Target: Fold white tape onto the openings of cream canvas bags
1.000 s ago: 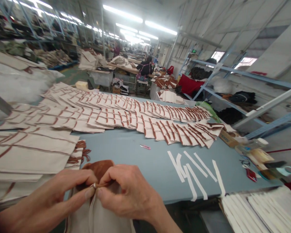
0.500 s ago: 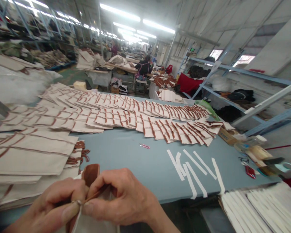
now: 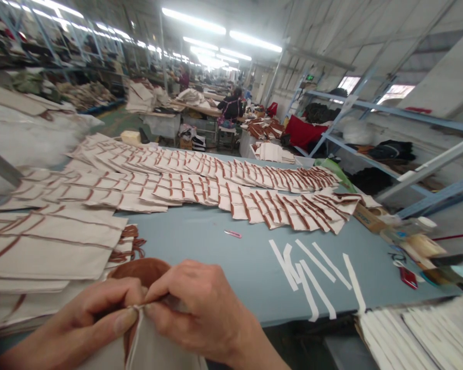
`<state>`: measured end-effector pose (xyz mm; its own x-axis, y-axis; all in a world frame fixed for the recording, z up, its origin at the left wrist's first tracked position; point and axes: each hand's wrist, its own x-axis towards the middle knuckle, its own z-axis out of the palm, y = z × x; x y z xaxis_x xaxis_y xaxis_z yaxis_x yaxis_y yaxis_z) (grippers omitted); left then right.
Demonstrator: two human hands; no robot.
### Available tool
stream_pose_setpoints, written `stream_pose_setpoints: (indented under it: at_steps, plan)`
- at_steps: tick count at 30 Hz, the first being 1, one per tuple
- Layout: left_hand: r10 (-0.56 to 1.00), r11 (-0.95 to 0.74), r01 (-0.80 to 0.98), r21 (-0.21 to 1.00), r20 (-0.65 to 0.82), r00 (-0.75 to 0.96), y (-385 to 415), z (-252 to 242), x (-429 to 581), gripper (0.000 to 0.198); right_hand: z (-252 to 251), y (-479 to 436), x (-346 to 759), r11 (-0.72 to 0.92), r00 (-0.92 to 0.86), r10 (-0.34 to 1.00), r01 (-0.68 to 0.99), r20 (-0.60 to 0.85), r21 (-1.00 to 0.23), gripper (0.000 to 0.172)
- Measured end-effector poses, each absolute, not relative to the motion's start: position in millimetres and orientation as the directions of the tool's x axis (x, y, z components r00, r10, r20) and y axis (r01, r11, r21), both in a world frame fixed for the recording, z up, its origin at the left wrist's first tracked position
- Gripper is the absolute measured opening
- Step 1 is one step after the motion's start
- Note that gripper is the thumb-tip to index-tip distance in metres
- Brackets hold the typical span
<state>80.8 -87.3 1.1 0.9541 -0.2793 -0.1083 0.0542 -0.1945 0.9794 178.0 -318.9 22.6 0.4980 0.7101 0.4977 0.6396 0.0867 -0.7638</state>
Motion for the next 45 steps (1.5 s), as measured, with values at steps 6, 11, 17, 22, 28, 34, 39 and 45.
stream_pose_setpoints:
  at_steps: [6, 11, 17, 22, 28, 34, 39, 45]
  plan:
    - [-0.258, -0.400, -0.027, 0.916, -0.084, 0.963, -85.2, 2.4, 85.6, 0.051, 22.1, -312.9, 181.0, -0.067, 0.464, 0.688, 0.807, 0.558, -0.587, 0.015]
    - [-0.216, -0.488, -0.031, 0.872, -0.086, 0.973, -84.3, -6.1, 84.4, 0.041, 21.6, -306.3, 182.6, -0.068, 0.552, 0.712, 0.669, 0.433, -0.741, 0.009]
    - [-0.089, -0.557, -0.053, 0.829, 0.004, 0.996, -87.8, -16.3, 81.5, 0.036, 24.1, -301.7, 181.4, -0.068, 0.605, 0.737, 0.508, 0.300, -0.859, 0.008]
    - [-0.094, -0.514, 0.035, 0.857, -0.096, 0.991, -87.2, -0.8, 82.7, 0.034, 25.3, -298.2, 186.0, -0.137, 0.616, 0.782, 0.320, 0.096, -0.937, 0.027]
    - [-0.277, -0.347, 0.173, 0.922, -0.277, 0.920, -73.2, 12.9, 91.3, 0.045, 20.6, -294.3, 185.1, -0.193, 0.593, 0.803, 0.351, 0.058, -0.916, 0.050]
    - [-0.400, -0.324, 0.155, 0.933, -0.284, 0.872, -57.4, 16.3, 93.2, 0.056, 20.0, -293.9, 179.1, -0.222, 0.564, 0.821, 0.454, 0.086, -0.863, 0.035]
    - [-0.376, -0.452, 0.010, 0.892, -0.201, 0.904, -51.0, 26.2, 91.3, 0.044, 22.5, -289.4, 177.4, -0.227, 0.554, 0.830, 0.441, 0.065, -0.868, 0.038]
    - [-0.339, -0.711, -0.121, 0.693, -0.187, 0.922, -47.3, 32.4, 90.7, 0.025, 23.3, -284.0, 177.1, -0.262, 0.536, 0.844, 0.456, 0.027, -0.851, 0.036]
